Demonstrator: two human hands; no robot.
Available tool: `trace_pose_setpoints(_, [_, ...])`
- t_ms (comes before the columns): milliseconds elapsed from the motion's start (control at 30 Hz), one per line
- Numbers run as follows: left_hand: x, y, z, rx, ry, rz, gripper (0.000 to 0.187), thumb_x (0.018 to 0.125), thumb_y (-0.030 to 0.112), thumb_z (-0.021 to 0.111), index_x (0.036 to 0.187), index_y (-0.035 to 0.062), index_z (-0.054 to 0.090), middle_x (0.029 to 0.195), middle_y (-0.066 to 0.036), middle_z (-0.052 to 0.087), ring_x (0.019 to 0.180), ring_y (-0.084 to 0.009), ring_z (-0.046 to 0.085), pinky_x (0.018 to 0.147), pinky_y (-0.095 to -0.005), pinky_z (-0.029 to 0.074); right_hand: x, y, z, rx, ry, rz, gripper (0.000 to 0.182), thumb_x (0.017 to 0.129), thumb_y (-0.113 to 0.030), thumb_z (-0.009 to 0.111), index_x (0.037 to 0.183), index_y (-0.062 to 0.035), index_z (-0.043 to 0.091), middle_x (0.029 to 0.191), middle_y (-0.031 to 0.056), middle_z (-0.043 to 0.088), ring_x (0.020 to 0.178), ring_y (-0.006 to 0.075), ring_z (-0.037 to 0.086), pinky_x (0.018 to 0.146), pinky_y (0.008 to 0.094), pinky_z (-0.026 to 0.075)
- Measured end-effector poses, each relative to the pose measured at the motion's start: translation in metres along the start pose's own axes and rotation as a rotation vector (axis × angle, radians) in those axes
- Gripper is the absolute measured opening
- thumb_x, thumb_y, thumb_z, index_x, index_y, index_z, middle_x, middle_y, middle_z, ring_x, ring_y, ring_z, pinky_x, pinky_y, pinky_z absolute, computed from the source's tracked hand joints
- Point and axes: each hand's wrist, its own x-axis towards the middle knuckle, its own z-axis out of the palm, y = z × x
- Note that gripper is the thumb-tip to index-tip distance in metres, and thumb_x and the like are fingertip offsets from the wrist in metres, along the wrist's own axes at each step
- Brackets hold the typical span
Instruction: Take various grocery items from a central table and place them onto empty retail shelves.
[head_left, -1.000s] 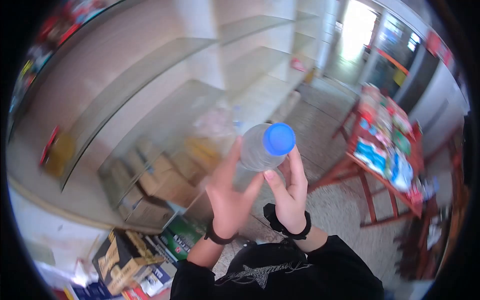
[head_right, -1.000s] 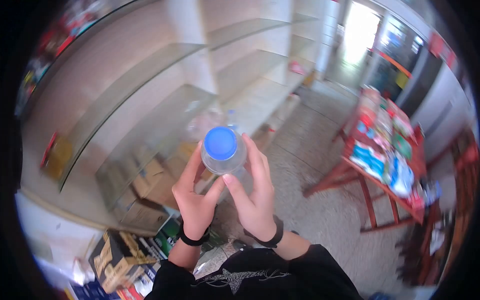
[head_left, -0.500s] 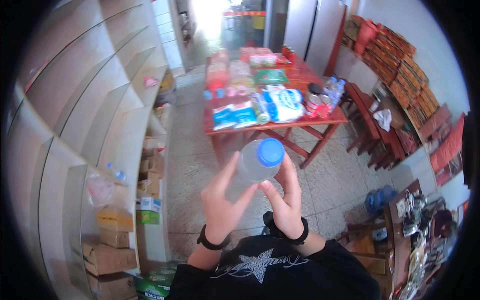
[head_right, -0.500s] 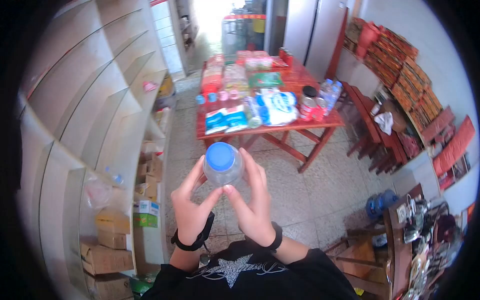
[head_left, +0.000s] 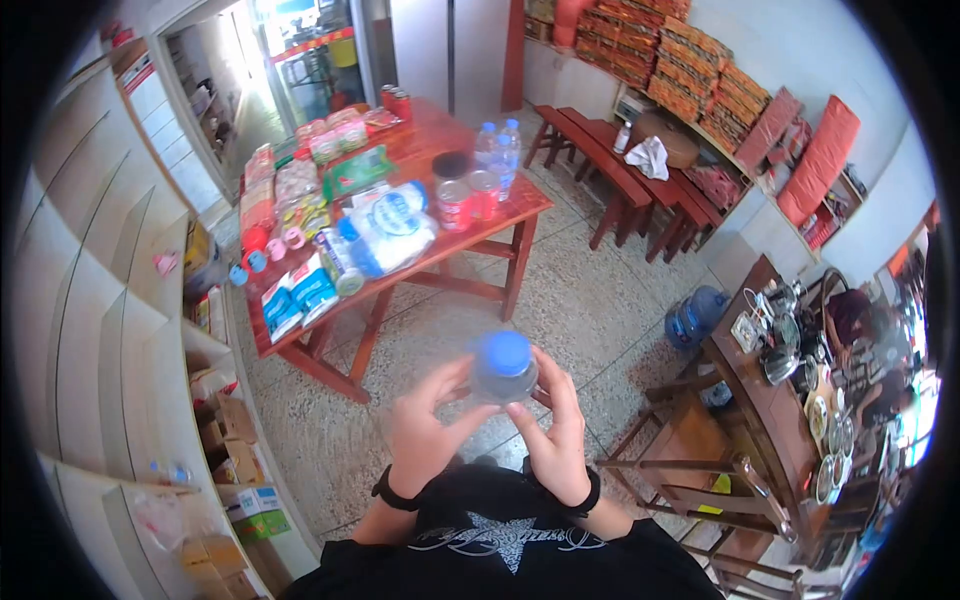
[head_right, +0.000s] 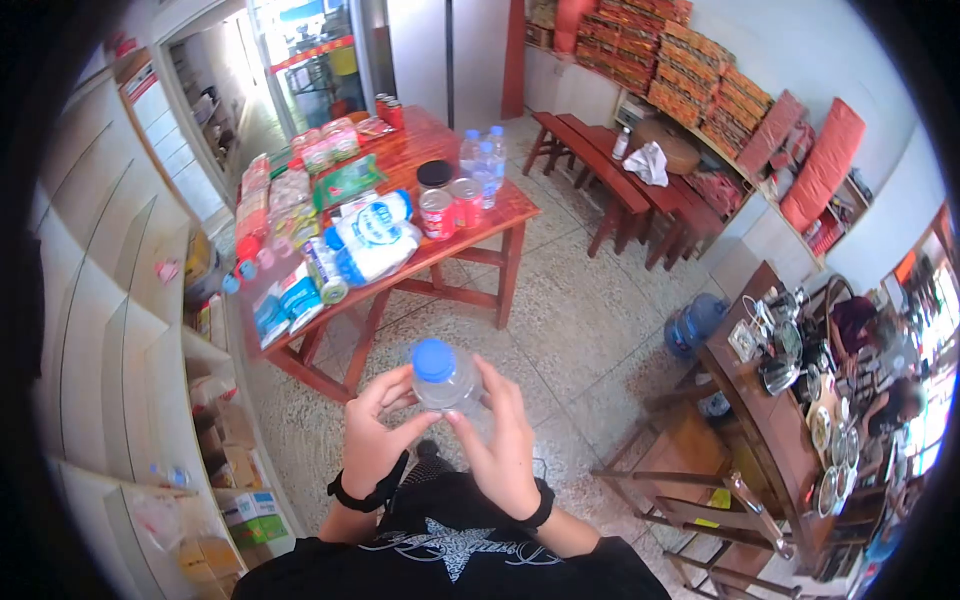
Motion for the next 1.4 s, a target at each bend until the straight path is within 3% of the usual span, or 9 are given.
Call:
trace_pose_setpoints(133, [0.04, -0.009, 0.009, 0.094, -0.129, 0.029, 0.058, 0.073, 0.0, 0.076, 0.126, -0.0069, 0.052, 0.116, -0.018, 0.064, 0.11, -0.0217, 0.061, 0.092, -0.0336, 0.051, 0.023, 0.021, -0.001, -0.03, 0.096, 0.017, 0.059, 0.084, -0.009, 0.067, 0.137, -0.0013, 0.041, 0.124, 0.0204, 0.051, 0.112, 0.0319, 0.056, 0.092, 0.0397, 0.048])
trace_pose_setpoints(200, [0.06, -0.019, 0.009, 0.076, -0.094, 0.085, 0.055, 0.073, 0.01, 0.08, 0.122, -0.0028, 0.057, 0.115, -0.018, 0.065, 0.103, -0.0259, 0.066, 0.087, -0.0352, 0.054, 0.041, 0.03, 0.003, -0.076, 0.117, -0.01, 0.058, 0.085, -0.009, 0.066, 0.136, 0.0007, 0.041, 0.123, 0.0206, 0.052, 0.11, 0.0319, 0.056, 0.091, 0.0399, 0.048])
trace_pose_setpoints(633, [0.195, -0.025, -0.039, 0.137, -0.049, 0.189, 0.054, 0.074, 0.012, 0.08, 0.12, -0.0035, 0.058, 0.113, -0.018, 0.065, 0.102, -0.0244, 0.066, 0.085, -0.035, 0.055, 0.181, 0.025, 0.05, -0.203, 0.049, -0.13, 0.058, 0.086, -0.013, 0.065, 0.136, 0.001, 0.04, 0.118, 0.0217, 0.052, 0.106, 0.0356, 0.057, 0.089, 0.0394, 0.047])
trace_pose_setpoints(867, [0.239, -0.045, -0.044, 0.173, -0.062, 0.132, 0.056, 0.073, 0.007, 0.079, 0.123, -0.0049, 0.055, 0.116, -0.018, 0.064, 0.105, -0.0217, 0.064, 0.088, -0.0344, 0.053, 0.227, 0.063, 0.066, -0.082, 0.004, -0.025, 0.057, 0.086, -0.013, 0.064, 0.135, 0.0023, 0.04, 0.123, 0.0215, 0.05, 0.111, 0.0343, 0.054, 0.093, 0.0397, 0.046])
trace_pose_setpoints(1233, [0.329, -0.075, 0.02, 0.117, 0.048, -0.008, 0.057, 0.076, -0.002, 0.074, 0.127, -0.0077, 0.049, 0.12, -0.018, 0.062, 0.108, -0.0194, 0.061, 0.092, -0.0337, 0.051, 0.336, 0.129, 0.023, 0.026, -0.16, -0.013, 0.054, 0.088, -0.015, 0.062, 0.134, 0.002, 0.04, 0.123, 0.0209, 0.05, 0.112, 0.0333, 0.054, 0.095, 0.0396, 0.044])
trace_pose_setpoints(1300, [0.351, -0.076, 0.047, 0.087, 0.106, 0.0, 0.053, 0.075, 0.008, 0.077, 0.123, -0.0034, 0.056, 0.115, -0.018, 0.064, 0.104, -0.0213, 0.064, 0.087, -0.0342, 0.053, 0.358, 0.152, 0.006, 0.032, -0.189, 0.013, 0.054, 0.088, -0.015, 0.062, 0.134, 0.0015, 0.041, 0.123, 0.0205, 0.05, 0.112, 0.0333, 0.054, 0.095, 0.0394, 0.044])
trace_pose_setpoints(1400, [0.386, -0.088, 0.084, 0.046, 0.152, -0.028, 0.054, 0.076, 0.008, 0.076, 0.124, -0.0035, 0.055, 0.116, -0.018, 0.064, 0.104, -0.0211, 0.064, 0.087, -0.0345, 0.054, 0.399, 0.172, -0.024, 0.045, -0.244, 0.044, 0.053, 0.087, -0.013, 0.062, 0.134, 0.0004, 0.041, 0.123, 0.0198, 0.05, 0.114, 0.033, 0.053, 0.096, 0.039, 0.044])
